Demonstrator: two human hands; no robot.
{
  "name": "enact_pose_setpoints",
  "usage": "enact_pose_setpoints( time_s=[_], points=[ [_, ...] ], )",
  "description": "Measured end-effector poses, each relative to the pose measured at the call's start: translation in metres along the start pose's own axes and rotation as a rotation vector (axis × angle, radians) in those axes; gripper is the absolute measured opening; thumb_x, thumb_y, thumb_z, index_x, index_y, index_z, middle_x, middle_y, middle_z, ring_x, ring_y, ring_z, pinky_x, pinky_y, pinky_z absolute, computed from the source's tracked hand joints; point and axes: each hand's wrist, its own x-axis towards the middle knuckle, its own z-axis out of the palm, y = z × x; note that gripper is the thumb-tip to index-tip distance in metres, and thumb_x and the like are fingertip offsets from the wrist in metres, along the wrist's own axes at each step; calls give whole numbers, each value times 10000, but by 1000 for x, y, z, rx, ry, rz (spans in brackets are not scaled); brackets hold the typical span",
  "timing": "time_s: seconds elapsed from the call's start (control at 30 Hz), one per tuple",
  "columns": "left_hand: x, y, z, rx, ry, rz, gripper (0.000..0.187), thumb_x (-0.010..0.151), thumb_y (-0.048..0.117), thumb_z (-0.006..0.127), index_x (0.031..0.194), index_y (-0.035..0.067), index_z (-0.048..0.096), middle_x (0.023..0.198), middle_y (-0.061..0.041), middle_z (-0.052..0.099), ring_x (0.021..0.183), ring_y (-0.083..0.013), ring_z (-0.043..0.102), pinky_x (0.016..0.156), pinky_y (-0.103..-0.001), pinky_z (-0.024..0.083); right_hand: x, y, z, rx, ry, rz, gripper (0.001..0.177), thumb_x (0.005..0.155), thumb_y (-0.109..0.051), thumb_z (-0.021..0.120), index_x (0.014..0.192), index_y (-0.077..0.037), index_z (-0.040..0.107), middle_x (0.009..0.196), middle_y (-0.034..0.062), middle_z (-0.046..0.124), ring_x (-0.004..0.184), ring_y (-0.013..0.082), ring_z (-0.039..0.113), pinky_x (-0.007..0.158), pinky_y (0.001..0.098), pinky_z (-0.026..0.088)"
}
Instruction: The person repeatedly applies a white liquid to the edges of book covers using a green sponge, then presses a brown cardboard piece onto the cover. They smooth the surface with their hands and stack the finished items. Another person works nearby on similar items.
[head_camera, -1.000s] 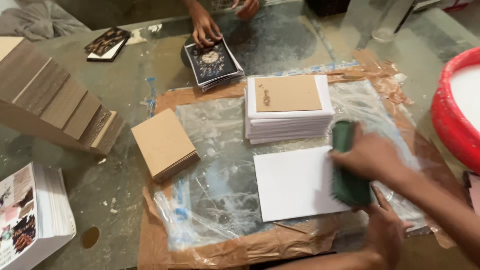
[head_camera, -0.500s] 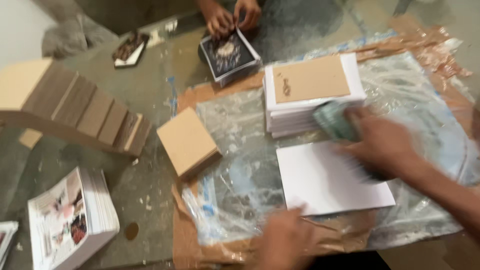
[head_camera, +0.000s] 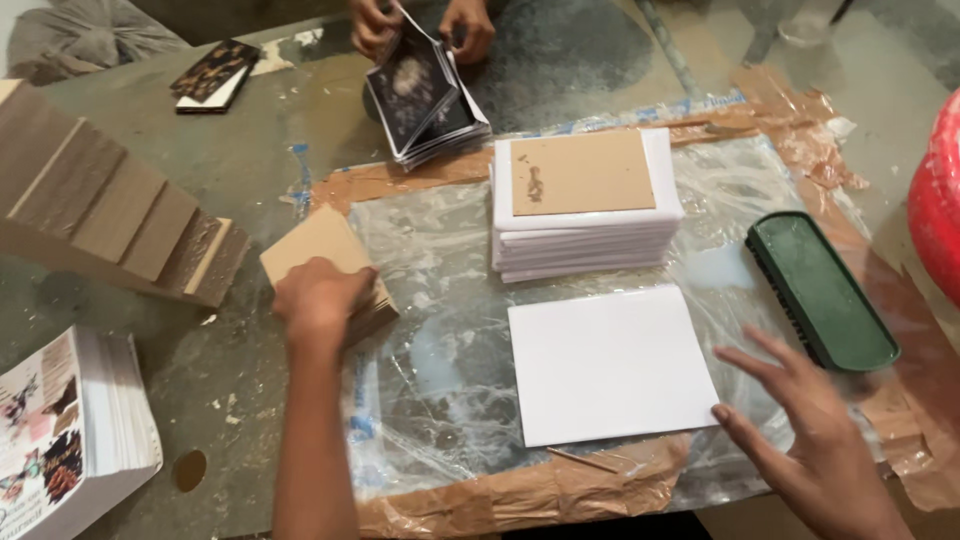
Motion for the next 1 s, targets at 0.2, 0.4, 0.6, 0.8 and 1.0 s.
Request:
enact_pose_setpoints(
  time_s=[0.2,0.4,0.6,0.8,1.0],
  points=[
    [-43,-7,-13,-36,224,77,505,1097,407,525,1069,-23,788,1130,-276,748,1090,-439,711,971,-485,552,3,-8,-1,222,-57,201,493,854,-266,668,1332,-146,638,1390,79,666,1293,251,625,1054,423,485],
    [-182,42,41,-180,689,954,416,877,-12,555,1285,-9,638,1358,-198,668,1245,-323,684,1028,-488,533,1,13,26,818,-115,455,507,969,-259,531,1435,-60,558,1142,137,767,995,207,756,853,359,595],
    [-221,53,138,-300,258,1177,535,933,45,539,1462,-34,532,1517,-215,537,1433,-360,499,1102,-543,437,14,27,63,882,-199,705,578,926,-125,640,1496,-74,565,810,146,688,707,215,675,662,362,563],
    [-217,42,176,-265,189,1217,531,985,102,475,1507,13,508,1568,-185,508,1467,-326,463,1117,-544,401,3,16,60,299,-281,842,488,943,-248,711,1414,-338,617,758,123,750,669,182,756,677,350,627],
    [-214,40,192,-191,181,1221,522,1020,164,424,1524,58,507,1586,-149,488,1486,-269,439,1139,-546,354,14,4,54,-50,-401,779,603,927,-301,648,1502,-445,540,871,47,838,773,210,821,784,357,629]
  ],
)
